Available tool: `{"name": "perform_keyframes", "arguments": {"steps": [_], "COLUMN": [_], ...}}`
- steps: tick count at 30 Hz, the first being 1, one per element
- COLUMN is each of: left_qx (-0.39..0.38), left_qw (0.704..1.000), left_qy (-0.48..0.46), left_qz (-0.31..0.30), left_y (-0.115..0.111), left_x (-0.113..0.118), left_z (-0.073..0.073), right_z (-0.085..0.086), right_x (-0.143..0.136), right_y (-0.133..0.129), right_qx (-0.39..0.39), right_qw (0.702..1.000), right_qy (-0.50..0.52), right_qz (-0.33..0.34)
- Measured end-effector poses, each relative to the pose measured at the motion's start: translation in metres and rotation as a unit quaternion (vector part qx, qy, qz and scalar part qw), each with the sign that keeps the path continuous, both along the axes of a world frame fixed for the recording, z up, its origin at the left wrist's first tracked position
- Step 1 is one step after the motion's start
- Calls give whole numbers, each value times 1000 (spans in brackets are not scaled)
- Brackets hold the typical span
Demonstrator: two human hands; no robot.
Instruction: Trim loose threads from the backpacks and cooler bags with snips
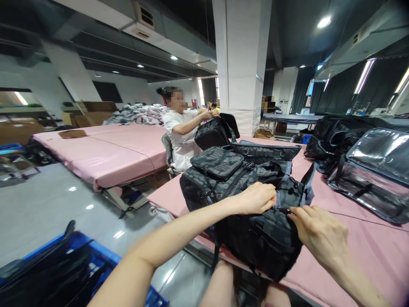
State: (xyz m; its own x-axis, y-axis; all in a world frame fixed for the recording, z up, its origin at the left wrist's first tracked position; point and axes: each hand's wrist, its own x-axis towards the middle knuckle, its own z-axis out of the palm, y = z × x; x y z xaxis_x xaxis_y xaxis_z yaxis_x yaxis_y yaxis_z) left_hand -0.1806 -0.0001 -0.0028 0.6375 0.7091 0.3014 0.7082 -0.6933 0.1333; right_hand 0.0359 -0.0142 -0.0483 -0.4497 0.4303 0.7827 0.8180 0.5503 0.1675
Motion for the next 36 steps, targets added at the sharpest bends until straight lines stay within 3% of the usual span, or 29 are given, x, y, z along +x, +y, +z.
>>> {"name": "perform_keyframes", "arguments": {"steps": [2, 4, 5, 7, 9, 10, 11, 13, 15, 18, 21, 24, 27, 30, 33, 36], "left_qx": [-52, -131, -154, -129, -43, -10, 28, 106, 159, 147, 142, 205, 301, 369, 406, 418], "left_qw": [998, 989, 985, 988, 997, 996, 992, 976, 958, 942, 951, 958, 943, 923, 907, 901], "left_qy": [-31, -61, -74, -91, -62, -16, 42, 153, 232, 296, 268, 200, 137, 87, 70, 69], "left_qz": [-9, -17, -10, 10, -28, -82, -119, -112, -56, -64, -54, -14, -26, -62, -84, -91], "left_y": [-10, -21, -24, -24, -11, -1, 10, 29, 37, 22, -9, -33, -43, -43, -41, -40], "left_x": [-16, -29, -32, -23, 0, 14, 26, 40, 36, 8, -15, -21, -17, -14, -12, -10], "left_z": [21, 47, 57, 69, 66, 61, 55, 45, 38, 31, 15, -8, -27, -33, -33, -32], "right_z": [-4, -10, -14, -23, -32, -35, -38, -42, -45, -49, -50, -47, -39, -28, -17, -12], "right_x": [14, 27, 31, 30, 19, 11, 3, -8, -12, -8, -4, 0, 10, 18, 12, -2], "right_y": [6, 15, 20, 29, 34, 35, 35, 33, 30, 26, 23, 22, 15, -2, -18, -22], "right_qx": [-84, -209, -280, -419, -520, -549, -557, -527, -494, -507, -526, -525, -419, -268, -170, -116], "right_qw": [991, 944, 900, 780, 655, 609, 578, 557, 567, 600, 633, 687, 800, 907, 957, 971], "right_qy": [102, 254, 333, 465, 548, 572, 593, 629, 643, 609, 561, 498, 426, 324, 230, 181], "right_qz": [18, 29, 27, 12, 17, 40, 72, 133, 147, 111, 87, 73, 63, 21, 56, 102]}}
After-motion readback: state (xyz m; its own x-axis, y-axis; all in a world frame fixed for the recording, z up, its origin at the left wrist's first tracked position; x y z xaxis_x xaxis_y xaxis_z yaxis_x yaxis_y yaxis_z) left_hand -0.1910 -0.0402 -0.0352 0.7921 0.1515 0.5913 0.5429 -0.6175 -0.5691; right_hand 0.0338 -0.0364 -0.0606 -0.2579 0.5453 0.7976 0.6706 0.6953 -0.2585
